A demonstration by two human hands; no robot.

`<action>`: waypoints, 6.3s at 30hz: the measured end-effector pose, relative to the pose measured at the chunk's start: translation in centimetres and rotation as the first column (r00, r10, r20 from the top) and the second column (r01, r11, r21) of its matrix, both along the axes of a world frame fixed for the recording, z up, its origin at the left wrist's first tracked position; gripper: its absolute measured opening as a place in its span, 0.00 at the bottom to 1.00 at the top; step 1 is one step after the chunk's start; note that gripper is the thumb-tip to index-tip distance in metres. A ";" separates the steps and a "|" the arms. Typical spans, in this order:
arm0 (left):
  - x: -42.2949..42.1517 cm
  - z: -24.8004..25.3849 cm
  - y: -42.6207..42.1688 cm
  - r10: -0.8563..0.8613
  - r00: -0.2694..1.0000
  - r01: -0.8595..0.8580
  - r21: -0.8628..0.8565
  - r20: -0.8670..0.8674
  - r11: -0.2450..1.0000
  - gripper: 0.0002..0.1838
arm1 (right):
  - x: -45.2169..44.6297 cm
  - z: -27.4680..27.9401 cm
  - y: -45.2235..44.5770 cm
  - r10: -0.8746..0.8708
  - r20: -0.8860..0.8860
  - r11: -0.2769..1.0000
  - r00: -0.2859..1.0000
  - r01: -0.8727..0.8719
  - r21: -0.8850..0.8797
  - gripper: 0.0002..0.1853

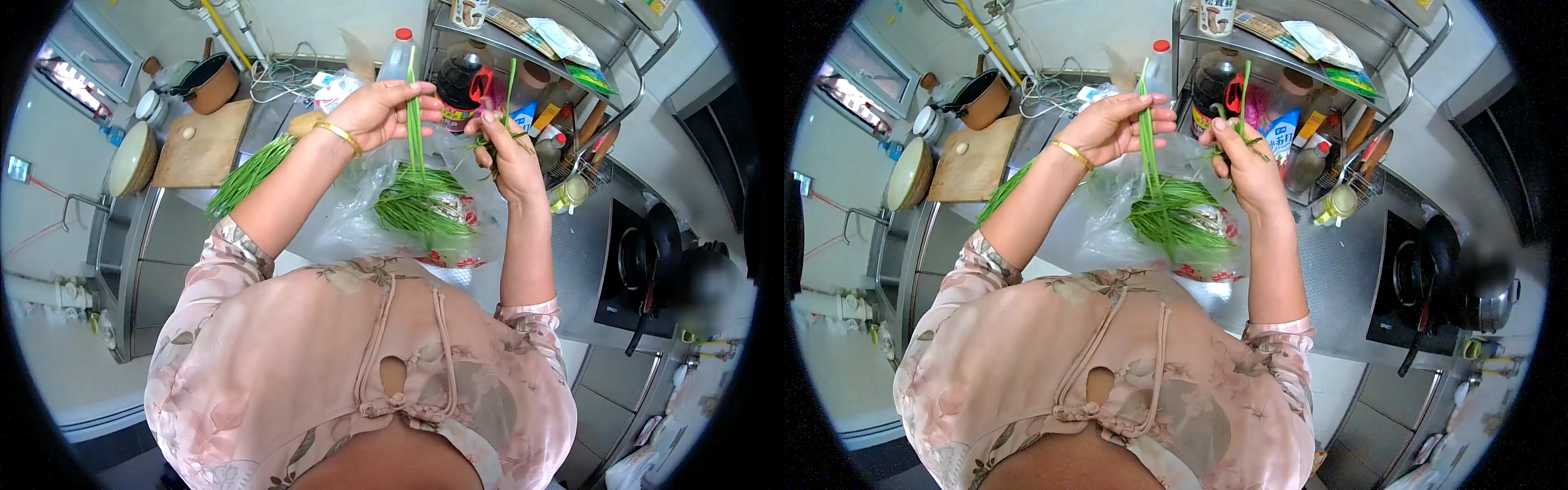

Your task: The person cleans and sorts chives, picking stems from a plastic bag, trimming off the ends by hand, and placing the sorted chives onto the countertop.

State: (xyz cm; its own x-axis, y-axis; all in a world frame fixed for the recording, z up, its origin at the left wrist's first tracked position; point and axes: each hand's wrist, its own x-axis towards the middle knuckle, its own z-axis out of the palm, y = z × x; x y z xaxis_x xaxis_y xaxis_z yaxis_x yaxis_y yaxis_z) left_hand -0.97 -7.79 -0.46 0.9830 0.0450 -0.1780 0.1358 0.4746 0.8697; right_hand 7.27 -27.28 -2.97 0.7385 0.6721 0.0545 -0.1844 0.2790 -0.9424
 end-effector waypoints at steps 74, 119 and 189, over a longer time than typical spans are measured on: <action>-12.2 -19.7 24.1 0.604 0.767 0.423 0.879 -0.217 -0.222 0.15 | 0.4 -20.0 3.8 0.525 0.516 0.422 0.677 0.320 -0.848 0.11; -1.1 -2.5 -2.1 -0.185 0.980 0.196 0.423 -0.068 0.885 0.10 | 1.1 1.0 -3.1 -0.189 -0.224 0.948 0.956 0.237 0.212 0.06; 9.5 3.1 11.3 0.401 0.914 -0.381 -0.203 0.064 0.902 0.10 | -6.4 -0.2 4.2 0.314 -0.013 0.933 0.949 -0.311 -0.179 0.09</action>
State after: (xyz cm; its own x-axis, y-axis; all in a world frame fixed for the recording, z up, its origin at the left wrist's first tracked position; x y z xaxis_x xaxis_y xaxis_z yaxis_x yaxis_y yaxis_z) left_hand 8.52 3.55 2.66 0.9059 0.4059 -0.1204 -0.1777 0.6227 0.7620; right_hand 0.89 -23.05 -3.21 0.4895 0.8686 -0.0767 -0.2206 0.0382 -0.9746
